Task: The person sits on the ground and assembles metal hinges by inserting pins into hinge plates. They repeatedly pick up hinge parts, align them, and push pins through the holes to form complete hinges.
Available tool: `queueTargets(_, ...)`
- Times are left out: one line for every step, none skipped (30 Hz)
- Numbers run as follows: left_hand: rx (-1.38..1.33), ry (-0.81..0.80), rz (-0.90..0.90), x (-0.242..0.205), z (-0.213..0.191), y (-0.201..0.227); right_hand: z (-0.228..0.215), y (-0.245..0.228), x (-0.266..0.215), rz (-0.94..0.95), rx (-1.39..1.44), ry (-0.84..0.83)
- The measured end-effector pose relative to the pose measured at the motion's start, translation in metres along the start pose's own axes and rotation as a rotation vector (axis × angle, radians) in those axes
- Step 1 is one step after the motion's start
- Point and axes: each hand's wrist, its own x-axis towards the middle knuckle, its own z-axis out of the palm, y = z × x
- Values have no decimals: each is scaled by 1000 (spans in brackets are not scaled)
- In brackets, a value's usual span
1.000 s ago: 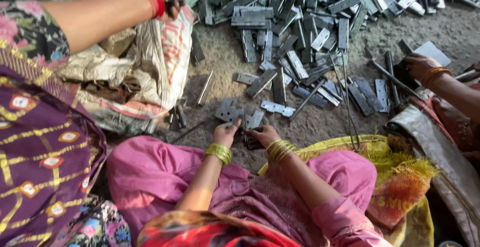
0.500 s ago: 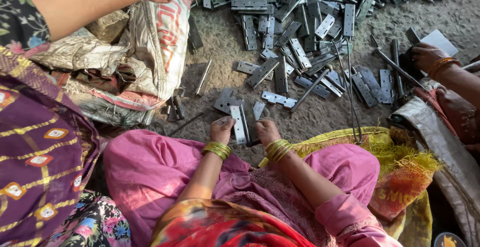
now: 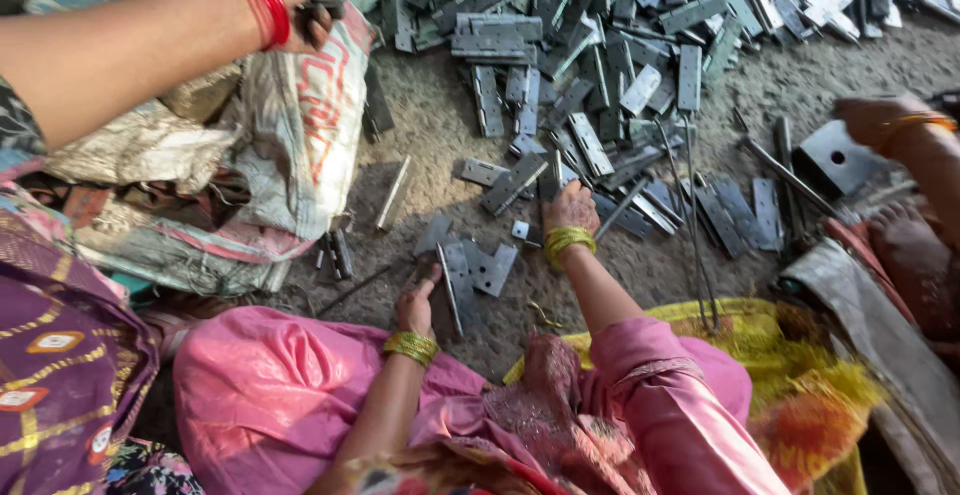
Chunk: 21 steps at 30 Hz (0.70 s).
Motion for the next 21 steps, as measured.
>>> queueTargets(15,-11,-11,0,-1,4,12,-3,3,-13,-33,30)
queueTargets(30,-26,-30,-3,0,4,24,1,4,-71,-63,64)
queueTargets(46,-42,-50,-4,0,4,34,5,5,-130,-93,99)
queueTargets(43,-71,-58,-5,2,3,42,14,6,-183,-127,133)
queueTargets(39,-100,-65,-5,3,2,48,22,9,-190,-114,78)
queueTargets(35,-134,-76,-6,3,1,52,31,13,-192,-104,24)
queueTargets(-35,-152,-74,-6,2,0,55,39,17,-193,-94,-30)
queueTargets(-107,-171,-69,-6,3,0,55,46,24,-76,80,-102)
queueTargets(-178,-190,-65,-5,3,0,54,53,28,41,254,-172)
queueTargets(-280,-196,-104,-3,4,2,53,55,33,155,432,-236)
queueTargets(-382,-202,-144,-1,5,3,52,57,35,179,485,-285)
queueTargets(-484,-207,-184,-2,5,2,52,60,32,202,538,-334)
queueTargets(-398,-193,-104,-4,6,0,52,64,27,225,591,-384)
queueTargets(-313,-179,-20,-4,8,-1,52,65,21,364,738,-430)
queueTargets(-227,-164,64,-4,8,-3,54,65,11,503,886,-475)
queueTargets(-253,-154,29,-4,7,-6,55,64,2,639,1038,-520)
queueTargets(-279,-143,-7,-3,5,-8,53,64,-6,478,814,-425)
queueTargets(-303,-128,-38,1,3,-7,51,59,-9,313,593,-330)
queueTargets(-268,-103,-10,3,6,-8,48,56,-11,151,373,-230)
queueTargets(-232,-73,20,4,6,-11,46,49,-14,156,364,-192)
queueTargets(-197,-43,50,5,3,-13,45,39,-18,161,357,-153)
